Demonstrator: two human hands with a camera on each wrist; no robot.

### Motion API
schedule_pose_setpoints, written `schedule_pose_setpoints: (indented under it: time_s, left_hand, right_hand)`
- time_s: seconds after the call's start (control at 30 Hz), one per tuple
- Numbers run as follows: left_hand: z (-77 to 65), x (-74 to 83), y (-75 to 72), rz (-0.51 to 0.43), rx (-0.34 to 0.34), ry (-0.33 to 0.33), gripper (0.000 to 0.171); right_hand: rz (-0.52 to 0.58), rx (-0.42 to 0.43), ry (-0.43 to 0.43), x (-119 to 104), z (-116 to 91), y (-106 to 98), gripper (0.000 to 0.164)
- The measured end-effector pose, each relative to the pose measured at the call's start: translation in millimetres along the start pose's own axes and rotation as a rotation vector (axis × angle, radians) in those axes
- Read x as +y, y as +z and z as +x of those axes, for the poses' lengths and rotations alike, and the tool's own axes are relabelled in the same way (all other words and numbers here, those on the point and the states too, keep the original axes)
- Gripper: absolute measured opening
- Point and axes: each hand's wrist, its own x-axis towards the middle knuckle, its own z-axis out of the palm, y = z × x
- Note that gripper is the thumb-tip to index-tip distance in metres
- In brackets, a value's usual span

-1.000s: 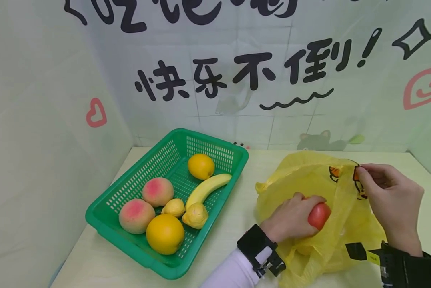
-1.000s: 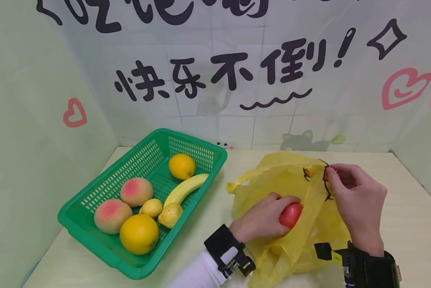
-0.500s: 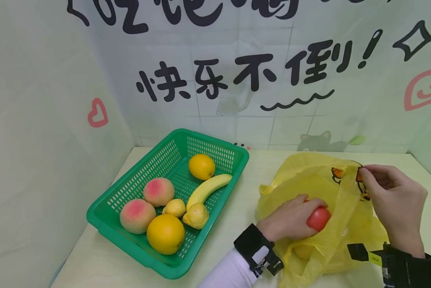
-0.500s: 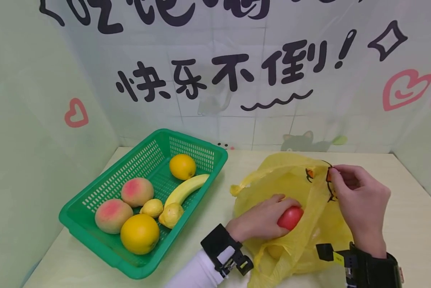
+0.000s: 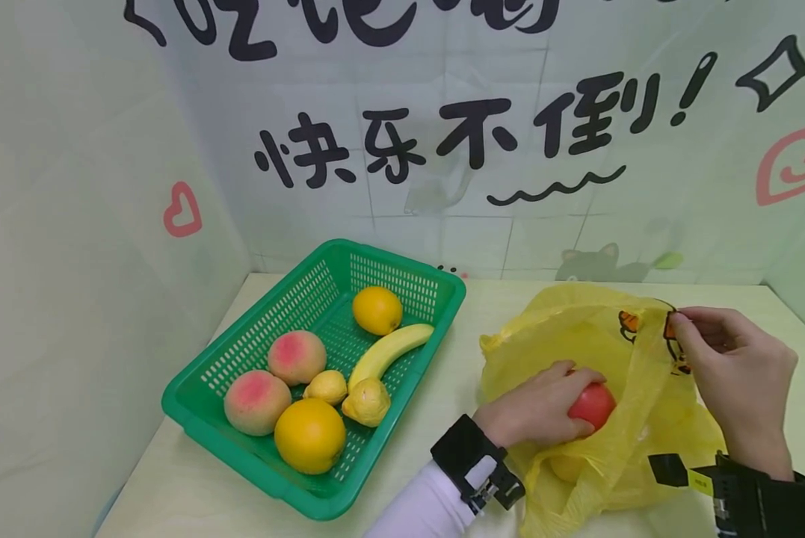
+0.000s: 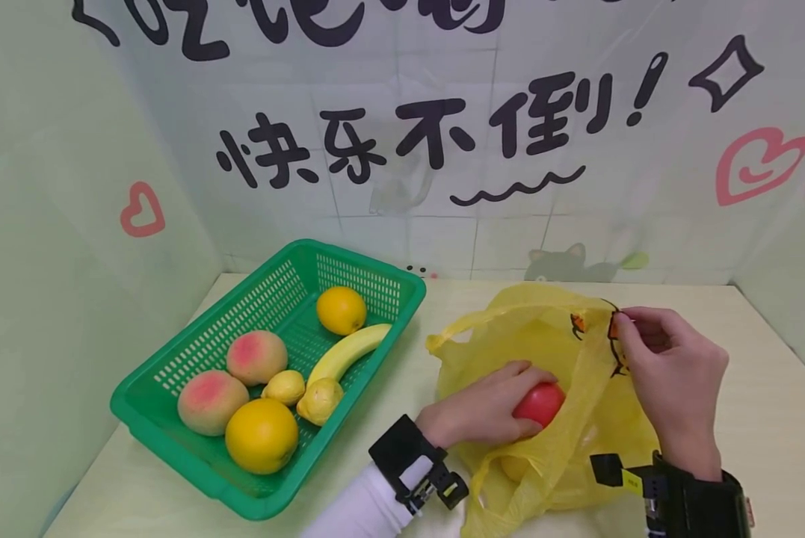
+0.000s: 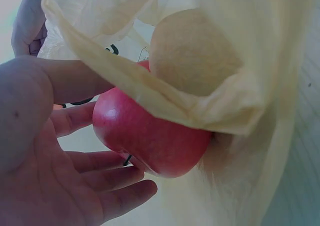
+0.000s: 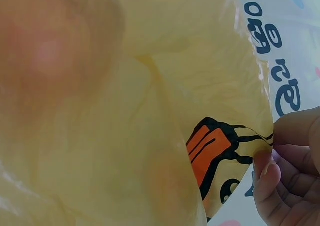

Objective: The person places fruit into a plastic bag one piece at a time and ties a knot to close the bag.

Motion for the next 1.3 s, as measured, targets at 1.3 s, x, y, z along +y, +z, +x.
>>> schedule_pose_setpoints:
  time_s: [1.3]
  left_hand:
    - [-72.2,14.0,-67.2,0.057,0.228,0.057,0.049]
  right_hand:
    - [0.008,-0.014,-0.012,-1.7,1.1,-0.8,0.022]
